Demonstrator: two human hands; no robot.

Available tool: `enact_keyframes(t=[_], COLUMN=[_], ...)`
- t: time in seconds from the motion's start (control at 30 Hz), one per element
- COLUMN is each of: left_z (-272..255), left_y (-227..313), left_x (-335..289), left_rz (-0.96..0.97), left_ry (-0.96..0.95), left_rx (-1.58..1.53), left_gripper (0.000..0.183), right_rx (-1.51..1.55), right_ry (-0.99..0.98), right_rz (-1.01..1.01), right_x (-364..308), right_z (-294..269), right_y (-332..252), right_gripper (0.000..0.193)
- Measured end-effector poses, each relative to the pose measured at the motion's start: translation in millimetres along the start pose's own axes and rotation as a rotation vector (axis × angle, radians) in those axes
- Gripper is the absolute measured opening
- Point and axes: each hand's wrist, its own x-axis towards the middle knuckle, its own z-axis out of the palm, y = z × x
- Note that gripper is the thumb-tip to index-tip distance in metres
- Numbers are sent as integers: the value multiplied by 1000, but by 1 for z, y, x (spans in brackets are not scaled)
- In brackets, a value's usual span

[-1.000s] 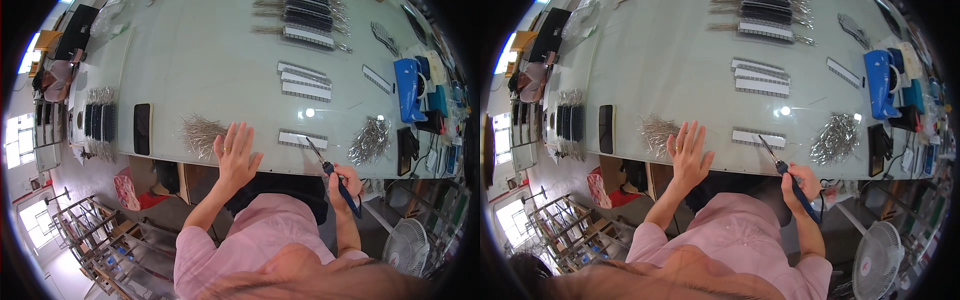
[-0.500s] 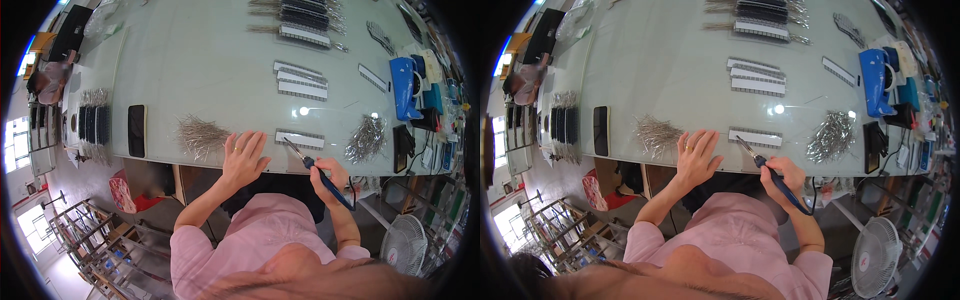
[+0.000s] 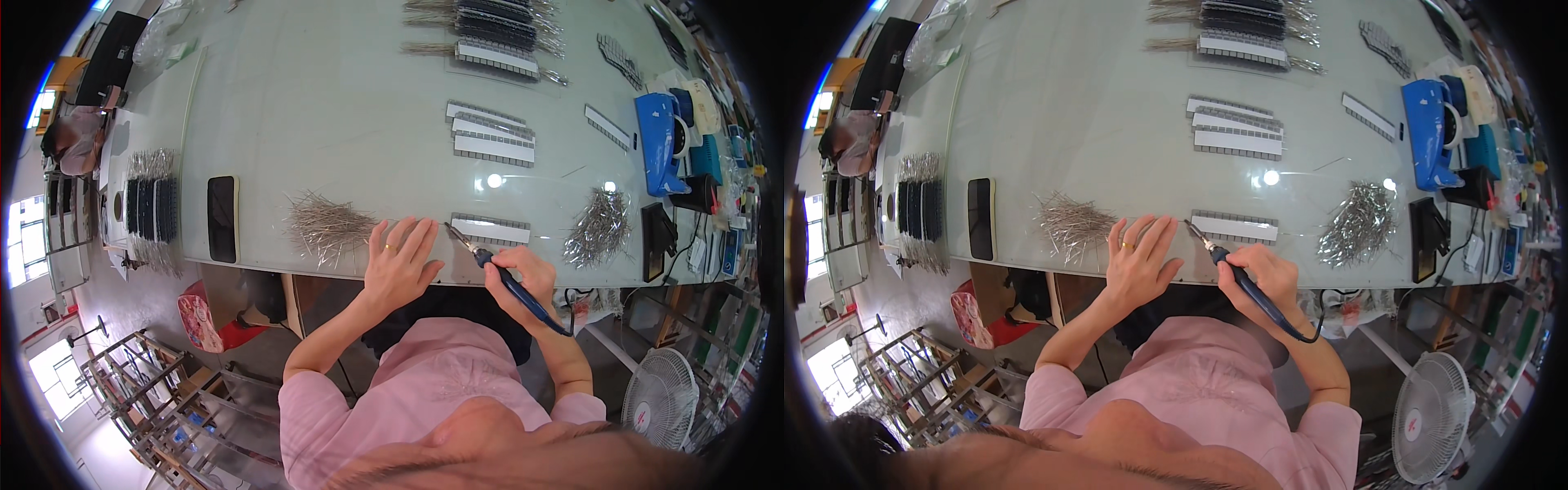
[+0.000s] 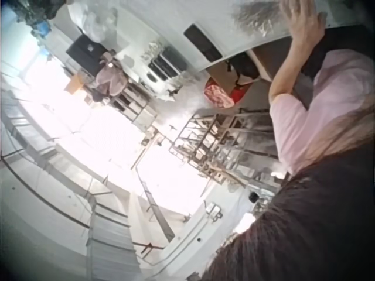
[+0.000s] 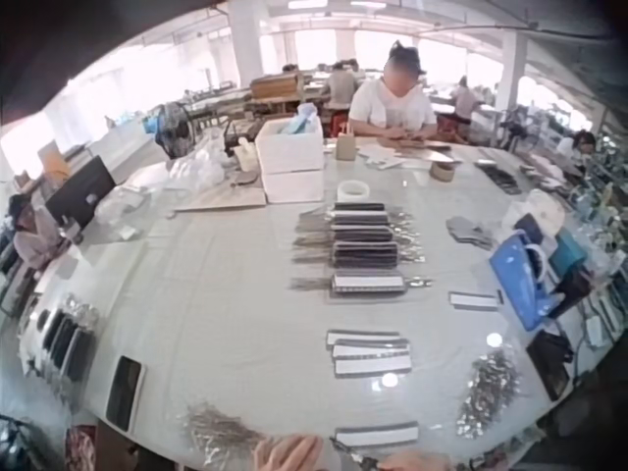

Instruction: The recorder is manually assembling small metal components onto white and blue strips using a handheld soldering iron or thermal tool.

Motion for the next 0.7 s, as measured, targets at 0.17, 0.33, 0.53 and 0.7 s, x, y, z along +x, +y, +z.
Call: enact_keyframes(t=[0.17, 0.33, 0.53, 0.7], left_z=[-4, 2, 7, 13], left_y=[0, 7, 52, 62], left_x=[1, -11, 13, 33], left_rz=[4, 131, 133, 95], left_ry=[38, 221, 39, -172], left_rx=[-16, -120, -147, -183], left_gripper=[59, 45, 63, 86], right_rx=[-68, 273, 472, 320], right_ry=[-16, 27, 502, 604], right_rz=[-161, 211, 332, 399], right_x=[7, 1, -21, -47], right_z=[-1, -4, -28, -64], right_y=[-5, 22, 47, 70], right_gripper=[18, 11, 10, 8])
